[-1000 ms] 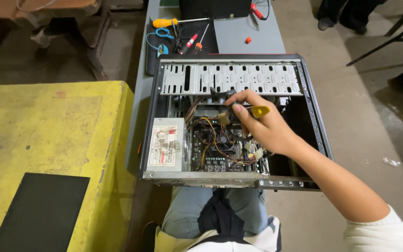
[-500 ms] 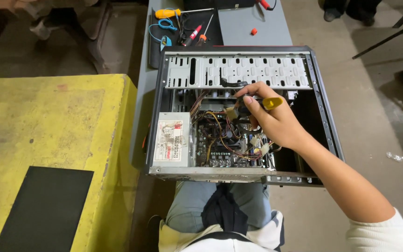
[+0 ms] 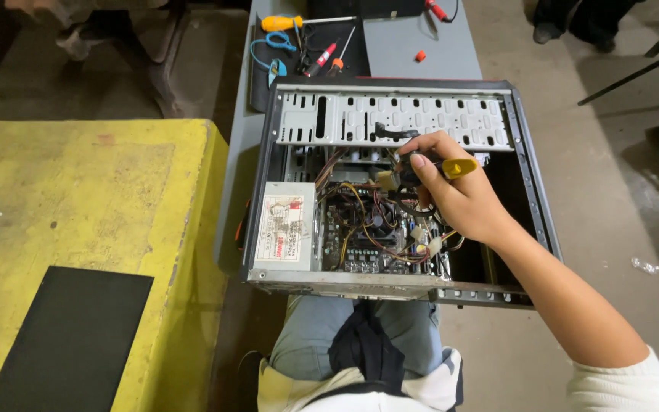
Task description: Cleaning the interior of a desktop computer case by brushing dust off the motherboard, power supply, and other internal components.
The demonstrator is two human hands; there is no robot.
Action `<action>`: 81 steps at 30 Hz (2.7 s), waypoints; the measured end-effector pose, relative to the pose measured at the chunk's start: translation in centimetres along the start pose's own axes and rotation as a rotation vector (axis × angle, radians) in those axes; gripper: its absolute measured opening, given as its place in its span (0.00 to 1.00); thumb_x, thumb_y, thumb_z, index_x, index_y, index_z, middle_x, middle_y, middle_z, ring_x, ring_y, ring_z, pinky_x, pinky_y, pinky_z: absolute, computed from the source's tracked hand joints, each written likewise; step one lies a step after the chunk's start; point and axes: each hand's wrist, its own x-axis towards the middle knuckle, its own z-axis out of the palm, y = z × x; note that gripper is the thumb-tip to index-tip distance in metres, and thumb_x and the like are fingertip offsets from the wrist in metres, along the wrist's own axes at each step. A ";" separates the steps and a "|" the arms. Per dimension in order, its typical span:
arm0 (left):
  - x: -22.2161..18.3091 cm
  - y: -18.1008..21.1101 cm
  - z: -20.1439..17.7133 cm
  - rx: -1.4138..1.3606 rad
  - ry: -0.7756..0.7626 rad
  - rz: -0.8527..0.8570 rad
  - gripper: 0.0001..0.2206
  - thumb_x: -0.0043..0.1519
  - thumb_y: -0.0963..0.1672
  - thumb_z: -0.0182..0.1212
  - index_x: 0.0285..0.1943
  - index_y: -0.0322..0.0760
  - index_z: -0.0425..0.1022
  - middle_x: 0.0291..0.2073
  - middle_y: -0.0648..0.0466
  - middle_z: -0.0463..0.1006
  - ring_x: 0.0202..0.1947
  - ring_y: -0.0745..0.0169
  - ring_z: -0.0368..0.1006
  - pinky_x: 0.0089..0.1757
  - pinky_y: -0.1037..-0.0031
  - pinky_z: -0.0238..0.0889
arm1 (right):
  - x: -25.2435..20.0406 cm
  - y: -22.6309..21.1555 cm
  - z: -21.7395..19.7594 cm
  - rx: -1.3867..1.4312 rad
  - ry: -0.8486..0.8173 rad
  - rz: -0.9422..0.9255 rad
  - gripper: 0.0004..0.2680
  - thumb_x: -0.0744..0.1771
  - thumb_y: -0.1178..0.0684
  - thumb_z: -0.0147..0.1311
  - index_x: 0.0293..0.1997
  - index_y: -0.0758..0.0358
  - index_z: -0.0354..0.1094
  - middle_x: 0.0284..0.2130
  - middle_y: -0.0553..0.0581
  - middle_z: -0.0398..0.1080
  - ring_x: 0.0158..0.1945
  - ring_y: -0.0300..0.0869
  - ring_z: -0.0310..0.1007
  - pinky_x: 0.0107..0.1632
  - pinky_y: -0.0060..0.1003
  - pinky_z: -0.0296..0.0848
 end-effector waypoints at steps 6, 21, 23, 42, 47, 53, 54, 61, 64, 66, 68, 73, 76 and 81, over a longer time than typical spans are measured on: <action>-0.3 34.1 2.3 0.492 0.463 0.071 0.11 0.61 0.41 0.54 0.42 0.31 0.82 0.22 0.47 0.91 0.19 0.59 0.90 0.24 0.74 0.87 | 0.3 -2.2 -0.1 0.062 0.001 0.027 0.07 0.72 0.58 0.43 0.56 0.63 0.61 0.38 0.54 0.66 0.25 0.34 0.66 0.28 0.27 0.70; 30.1 49.0 12.2 0.694 0.213 0.757 0.19 0.60 0.44 0.58 0.59 0.30 0.68 0.31 0.53 0.83 0.26 0.67 0.79 0.27 0.79 0.72 | 1.8 -0.8 -3.8 0.209 -0.108 0.085 0.12 0.72 0.57 0.39 0.62 0.68 0.63 0.29 0.57 0.68 0.32 0.41 0.73 0.30 0.29 0.71; 31.8 48.2 11.7 0.518 0.234 0.703 0.19 0.63 0.43 0.55 0.62 0.32 0.66 0.41 0.50 0.81 0.25 0.68 0.77 0.26 0.79 0.73 | 2.0 -0.8 -4.2 0.171 -0.015 0.058 0.13 0.70 0.56 0.41 0.61 0.70 0.64 0.42 0.61 0.70 0.33 0.45 0.75 0.32 0.30 0.72; 32.7 46.0 8.0 0.716 0.275 0.729 0.17 0.60 0.39 0.56 0.59 0.41 0.67 0.48 0.49 0.83 0.35 0.60 0.82 0.36 0.71 0.74 | -0.9 -1.8 -3.4 -0.439 0.322 -0.623 0.06 0.61 0.68 0.43 0.25 0.79 0.68 0.26 0.67 0.70 0.24 0.46 0.56 0.34 0.36 0.56; 33.1 46.1 9.0 0.574 0.227 0.675 0.17 0.59 0.40 0.54 0.59 0.36 0.66 0.50 0.48 0.81 0.34 0.63 0.81 0.32 0.79 0.72 | -2.1 0.5 -3.4 -0.348 0.342 -0.787 0.06 0.62 0.68 0.40 0.24 0.75 0.60 0.23 0.66 0.68 0.27 0.50 0.71 0.36 0.38 0.69; 34.5 45.2 8.6 0.472 0.109 0.713 0.15 0.61 0.39 0.59 0.56 0.41 0.64 0.50 0.49 0.80 0.29 0.67 0.76 0.30 0.79 0.68 | -2.5 0.3 -3.9 -0.511 0.354 -0.887 0.08 0.65 0.72 0.49 0.25 0.76 0.70 0.21 0.63 0.70 0.24 0.47 0.67 0.28 0.36 0.60; 34.5 45.0 8.8 0.381 0.028 0.734 0.16 0.59 0.38 0.61 0.53 0.39 0.63 0.60 0.47 0.76 0.28 0.67 0.73 0.33 0.76 0.69 | -2.2 1.3 -3.9 -0.481 0.305 -1.007 0.09 0.64 0.73 0.48 0.22 0.72 0.68 0.21 0.62 0.73 0.26 0.47 0.75 0.25 0.34 0.66; 33.8 45.2 9.3 0.622 0.131 0.683 0.22 0.55 0.44 0.67 0.55 0.36 0.64 0.29 0.58 0.72 0.29 0.66 0.72 0.35 0.74 0.70 | -3.4 -2.1 -3.6 -0.601 0.348 -1.152 0.16 0.65 0.79 0.64 0.42 0.62 0.64 0.27 0.59 0.72 0.29 0.44 0.70 0.34 0.37 0.73; 34.4 44.6 9.1 0.157 -0.129 0.701 0.18 0.52 0.33 0.64 0.47 0.34 0.64 0.36 0.50 0.78 0.37 0.61 0.79 0.42 0.74 0.79 | -3.5 -4.2 -1.1 -0.451 0.240 -0.574 0.04 0.61 0.70 0.49 0.23 0.77 0.63 0.24 0.64 0.68 0.26 0.47 0.66 0.38 0.37 0.70; 34.0 44.9 9.4 0.422 -0.089 0.523 0.15 0.51 0.43 0.69 0.43 0.38 0.68 0.31 0.48 0.81 0.22 0.67 0.69 0.25 0.81 0.66 | -3.2 -5.4 -2.0 -0.522 0.286 -0.659 0.06 0.62 0.68 0.49 0.21 0.78 0.66 0.20 0.62 0.61 0.21 0.47 0.52 0.30 0.39 0.52; 33.8 45.1 10.1 0.352 -0.131 0.572 0.19 0.50 0.44 0.69 0.48 0.36 0.68 0.38 0.47 0.79 0.32 0.63 0.72 0.33 0.77 0.71 | -3.7 -3.1 -4.0 -0.433 0.293 -0.870 0.07 0.65 0.69 0.47 0.25 0.71 0.63 0.20 0.61 0.64 0.24 0.45 0.62 0.30 0.37 0.64; 33.9 44.9 9.0 0.246 -0.243 0.714 0.18 0.51 0.33 0.65 0.49 0.37 0.70 0.38 0.49 0.80 0.34 0.62 0.77 0.34 0.77 0.75 | -2.3 -3.1 -2.9 -0.403 0.257 -0.641 0.09 0.65 0.62 0.35 0.24 0.72 0.58 0.15 0.61 0.67 0.15 0.42 0.59 0.28 0.33 0.61; 33.9 45.4 8.6 0.351 -0.212 0.686 0.18 0.54 0.36 0.63 0.51 0.44 0.69 0.27 0.57 0.75 0.21 0.71 0.63 0.25 0.80 0.56 | -2.3 -1.3 -5.3 -0.497 0.409 -0.927 0.06 0.64 0.73 0.49 0.27 0.88 0.70 0.19 0.68 0.65 0.18 0.48 0.56 0.26 0.40 0.53; 32.3 46.0 8.4 0.282 -0.186 0.757 0.20 0.50 0.34 0.58 0.53 0.36 0.68 0.39 0.53 0.77 0.30 0.70 0.70 0.33 0.81 0.65 | -2.1 -4.3 -0.5 -0.509 0.239 -0.610 0.05 0.62 0.72 0.48 0.23 0.78 0.63 0.22 0.62 0.63 0.22 0.46 0.54 0.29 0.36 0.55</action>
